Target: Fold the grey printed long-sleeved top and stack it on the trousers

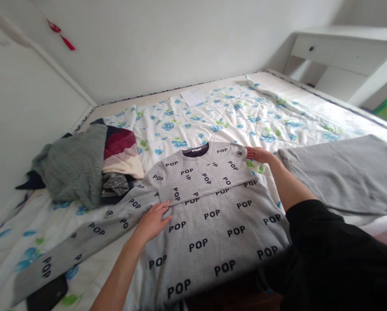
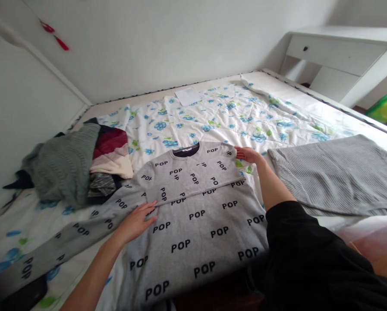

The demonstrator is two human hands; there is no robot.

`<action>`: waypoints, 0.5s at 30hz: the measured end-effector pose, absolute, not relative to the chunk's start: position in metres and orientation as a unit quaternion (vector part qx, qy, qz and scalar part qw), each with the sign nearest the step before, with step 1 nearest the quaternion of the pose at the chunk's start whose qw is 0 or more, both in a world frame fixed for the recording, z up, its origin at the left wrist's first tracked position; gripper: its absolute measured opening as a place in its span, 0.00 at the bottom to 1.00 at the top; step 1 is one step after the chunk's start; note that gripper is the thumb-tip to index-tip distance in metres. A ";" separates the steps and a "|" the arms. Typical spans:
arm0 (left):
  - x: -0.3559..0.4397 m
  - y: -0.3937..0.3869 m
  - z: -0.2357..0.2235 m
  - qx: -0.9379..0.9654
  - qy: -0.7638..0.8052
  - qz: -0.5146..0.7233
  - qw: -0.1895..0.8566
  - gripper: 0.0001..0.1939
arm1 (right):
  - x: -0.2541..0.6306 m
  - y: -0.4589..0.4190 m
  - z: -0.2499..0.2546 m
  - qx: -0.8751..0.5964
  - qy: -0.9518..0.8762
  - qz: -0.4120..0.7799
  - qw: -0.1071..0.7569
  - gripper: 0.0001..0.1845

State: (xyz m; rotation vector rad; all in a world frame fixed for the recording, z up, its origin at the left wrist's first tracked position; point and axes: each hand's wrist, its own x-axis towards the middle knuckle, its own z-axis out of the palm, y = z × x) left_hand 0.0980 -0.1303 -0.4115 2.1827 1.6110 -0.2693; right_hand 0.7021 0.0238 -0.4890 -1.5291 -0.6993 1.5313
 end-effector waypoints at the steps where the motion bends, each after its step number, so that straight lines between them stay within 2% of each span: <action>1: 0.098 -0.130 -0.412 0.784 0.577 -0.098 0.205 0.30 | 0.697 0.019 -0.485 -0.607 -0.286 0.624 0.401 0.06; 3: 0.098 -0.129 -0.412 0.785 0.578 -0.097 0.202 0.30 | 0.684 0.012 -0.481 -0.631 -0.307 0.613 0.364 0.11; 5: 0.097 -0.130 -0.412 0.786 0.577 -0.094 0.202 0.30 | 0.670 0.009 -0.480 -0.683 -0.329 0.553 0.345 0.17; 9: 0.095 -0.131 -0.415 0.786 0.573 -0.099 0.212 0.31 | 0.652 0.007 -0.484 -0.761 -0.341 0.419 0.360 0.21; 11: 0.093 -0.132 -0.418 0.782 0.573 -0.107 0.220 0.33 | 0.652 0.002 -0.485 -0.755 -0.329 0.429 0.371 0.20; 15: 0.089 -0.130 -0.425 0.778 0.572 -0.101 0.238 0.34 | 0.658 -0.021 -0.479 -0.683 -0.331 0.540 0.364 0.13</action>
